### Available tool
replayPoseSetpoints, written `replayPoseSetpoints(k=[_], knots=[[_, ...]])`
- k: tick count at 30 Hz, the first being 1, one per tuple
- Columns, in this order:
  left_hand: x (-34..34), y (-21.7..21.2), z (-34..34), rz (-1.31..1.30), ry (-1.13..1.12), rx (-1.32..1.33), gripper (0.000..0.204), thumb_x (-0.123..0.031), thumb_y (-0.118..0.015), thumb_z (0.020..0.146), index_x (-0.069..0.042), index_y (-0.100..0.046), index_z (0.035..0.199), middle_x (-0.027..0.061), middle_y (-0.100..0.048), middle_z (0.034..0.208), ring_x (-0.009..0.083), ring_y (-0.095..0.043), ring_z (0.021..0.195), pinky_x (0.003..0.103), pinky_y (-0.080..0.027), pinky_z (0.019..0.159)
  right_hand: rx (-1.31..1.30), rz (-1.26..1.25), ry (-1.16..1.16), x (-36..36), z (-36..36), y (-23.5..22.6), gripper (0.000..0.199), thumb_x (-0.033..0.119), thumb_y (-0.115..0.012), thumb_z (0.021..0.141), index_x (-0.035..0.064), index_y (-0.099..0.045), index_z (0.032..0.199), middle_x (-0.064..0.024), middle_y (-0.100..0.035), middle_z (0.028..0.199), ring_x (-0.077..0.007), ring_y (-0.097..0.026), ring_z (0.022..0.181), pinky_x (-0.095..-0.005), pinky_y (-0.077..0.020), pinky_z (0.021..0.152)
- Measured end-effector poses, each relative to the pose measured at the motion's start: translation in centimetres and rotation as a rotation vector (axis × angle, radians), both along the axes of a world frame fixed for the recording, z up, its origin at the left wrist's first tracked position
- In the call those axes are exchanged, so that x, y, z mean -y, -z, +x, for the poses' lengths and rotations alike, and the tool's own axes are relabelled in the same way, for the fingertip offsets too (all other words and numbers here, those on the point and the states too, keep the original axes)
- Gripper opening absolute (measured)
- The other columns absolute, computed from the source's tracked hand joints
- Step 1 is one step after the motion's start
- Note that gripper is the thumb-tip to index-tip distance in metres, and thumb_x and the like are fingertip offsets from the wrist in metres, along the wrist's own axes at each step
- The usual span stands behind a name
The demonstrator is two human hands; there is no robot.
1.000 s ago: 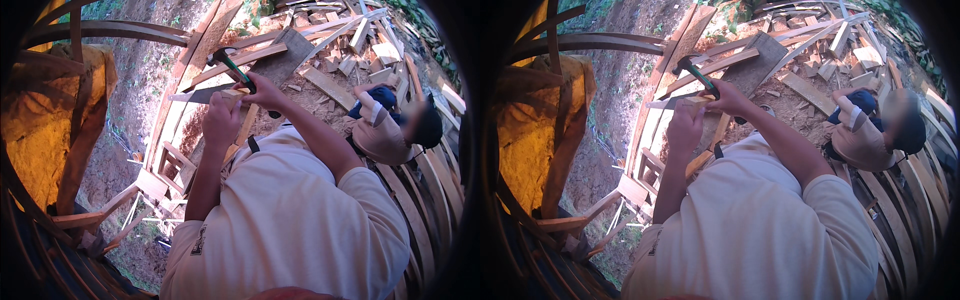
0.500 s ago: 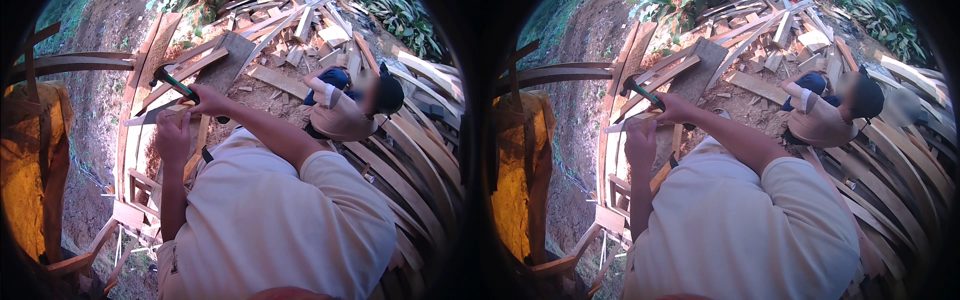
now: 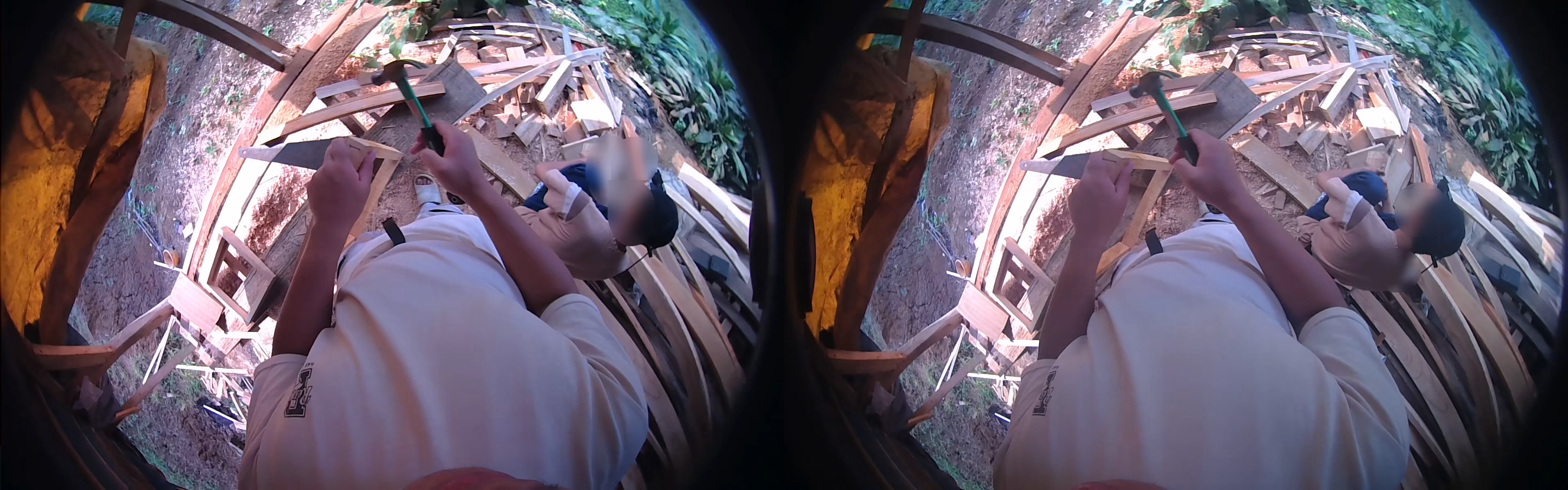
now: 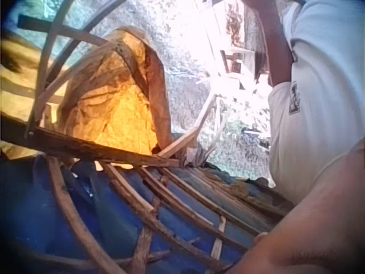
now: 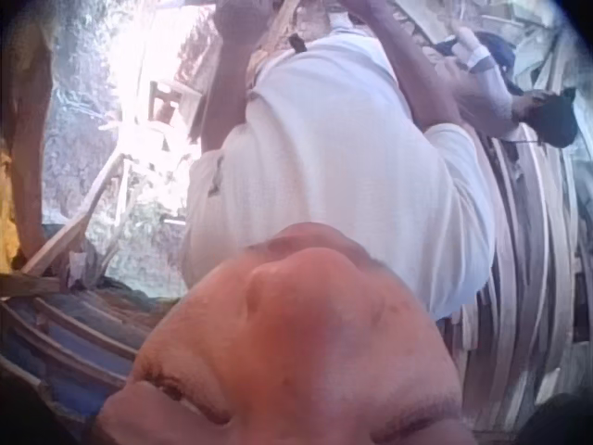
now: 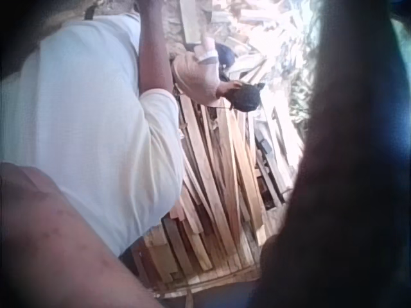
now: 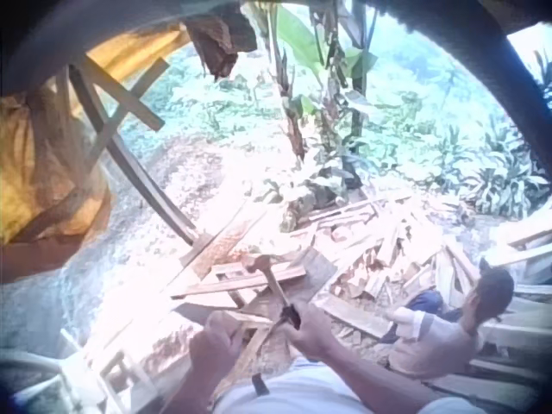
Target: The person assembles a small wooden frame by hand, fitting four pieces of lumber together to form a rectangular structure. They then use a hammer to drive nails into the joints to secure the frame.
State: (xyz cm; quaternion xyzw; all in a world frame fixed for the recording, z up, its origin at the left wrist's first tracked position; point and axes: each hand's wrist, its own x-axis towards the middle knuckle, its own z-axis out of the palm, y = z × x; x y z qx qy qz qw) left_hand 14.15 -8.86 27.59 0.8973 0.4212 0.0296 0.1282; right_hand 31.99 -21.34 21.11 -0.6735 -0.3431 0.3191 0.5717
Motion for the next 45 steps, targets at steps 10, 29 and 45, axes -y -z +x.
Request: replayPoseSetpoints(k=[10, 29, 45], knots=[[-1.1, 0.0, -0.6, -0.066, -0.009, 0.071, 0.043, -0.044, -0.065, 0.099, -0.004, -0.051, 0.103, 0.0201, -0.069, 0.086, 0.0413, -0.073, 0.077, 0.051, -0.059, 0.063, -0.391, -0.464, -0.001, 9.9, -0.4, -4.0, 0.02, 0.011, -0.052, 0.106, 0.0023, -0.054, 0.123, -0.0014, -0.056, 0.075, -0.0067, -0.05, 0.055, -0.0267, -0.0396, 0.047], [0.0, 0.2, -0.6, -0.153, -0.051, 0.153, 0.039, -0.042, -0.068, 0.095, -0.007, -0.055, 0.107, 0.0183, -0.071, 0.091, 0.04, -0.073, 0.084, 0.051, -0.059, 0.07, 0.549, -0.237, -0.24, 6.9, -3.8, -18.2, 0.044, 0.003, -0.059, 0.1, -0.0027, -0.052, 0.144, -0.0301, -0.069, 0.118, -0.0399, -0.072, 0.107, -0.0434, -0.0548, 0.09], [-0.3, -0.5, -1.2, -0.175, -0.086, 0.169, 0.045, -0.045, -0.066, 0.096, -0.005, -0.058, 0.116, 0.0182, -0.073, 0.081, 0.0385, -0.074, 0.076, 0.05, -0.06, 0.068, 0.831, -0.415, -0.387, 7.4, -4.4, -18.5, 0.048, 0.003, -0.055, 0.1, 0.0002, -0.049, 0.148, -0.0255, -0.071, 0.102, -0.0396, -0.073, 0.084, -0.046, -0.057, 0.073]])
